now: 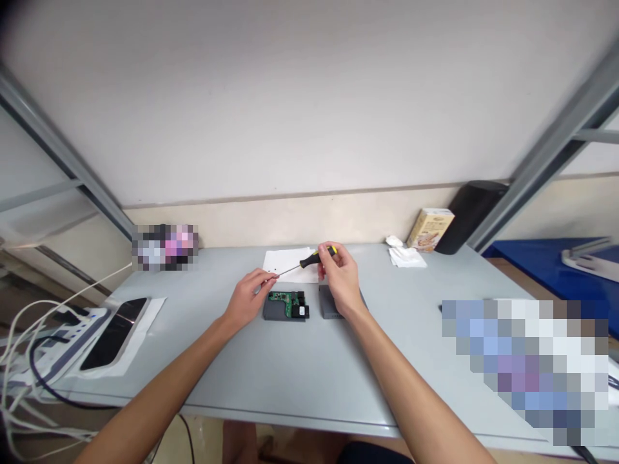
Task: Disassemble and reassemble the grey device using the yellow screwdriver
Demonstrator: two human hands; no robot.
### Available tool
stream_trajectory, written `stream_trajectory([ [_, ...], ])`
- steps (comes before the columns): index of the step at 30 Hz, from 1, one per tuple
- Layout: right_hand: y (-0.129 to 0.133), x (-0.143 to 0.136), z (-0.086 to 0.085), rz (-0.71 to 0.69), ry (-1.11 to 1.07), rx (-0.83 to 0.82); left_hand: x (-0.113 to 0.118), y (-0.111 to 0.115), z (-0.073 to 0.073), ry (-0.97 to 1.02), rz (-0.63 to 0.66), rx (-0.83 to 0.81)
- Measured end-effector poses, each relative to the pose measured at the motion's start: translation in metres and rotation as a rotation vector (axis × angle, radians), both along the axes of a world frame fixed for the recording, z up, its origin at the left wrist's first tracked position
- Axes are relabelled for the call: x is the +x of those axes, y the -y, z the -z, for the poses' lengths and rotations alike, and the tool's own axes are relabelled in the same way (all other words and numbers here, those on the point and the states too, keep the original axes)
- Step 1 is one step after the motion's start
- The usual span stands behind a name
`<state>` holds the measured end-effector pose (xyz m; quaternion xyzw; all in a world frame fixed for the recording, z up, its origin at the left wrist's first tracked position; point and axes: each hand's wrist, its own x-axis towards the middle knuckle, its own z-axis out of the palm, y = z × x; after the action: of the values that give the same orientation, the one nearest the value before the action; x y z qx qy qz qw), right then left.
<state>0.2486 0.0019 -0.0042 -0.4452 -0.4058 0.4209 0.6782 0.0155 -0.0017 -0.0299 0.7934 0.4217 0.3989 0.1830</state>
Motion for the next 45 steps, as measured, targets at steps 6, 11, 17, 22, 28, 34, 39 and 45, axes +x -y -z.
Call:
stream_trajectory([
  [6,0.0,-0.004,0.001,-0.076,-0.165,-0.005,0.0,-0.001,0.0,0.041,0.008,-0.012],
  [11,0.0,-0.005,0.001,-0.102,-0.167,-0.014,-0.001,-0.002,0.002,0.043,0.003,0.008],
  [17,0.002,-0.006,0.001,-0.125,-0.146,-0.002,-0.001,-0.002,0.002,0.01,-0.002,0.022],
  [22,0.004,-0.007,-0.001,-0.098,-0.138,0.016,0.0,0.001,-0.003,-0.066,-0.034,-0.001],
  [28,0.006,-0.006,-0.005,-0.046,0.004,0.056,-0.002,0.001,-0.009,-0.053,-0.107,-0.033],
  [34,0.004,-0.008,0.002,-0.111,0.128,0.109,-0.003,0.001,-0.007,-0.183,-0.131,-0.148],
  [39,0.007,-0.013,0.004,-0.167,0.149,0.102,-0.003,0.0,-0.006,-0.212,-0.107,-0.184],
  [45,0.009,-0.018,0.006,-0.198,0.165,0.096,-0.003,-0.002,-0.002,-0.182,-0.06,-0.2],
])
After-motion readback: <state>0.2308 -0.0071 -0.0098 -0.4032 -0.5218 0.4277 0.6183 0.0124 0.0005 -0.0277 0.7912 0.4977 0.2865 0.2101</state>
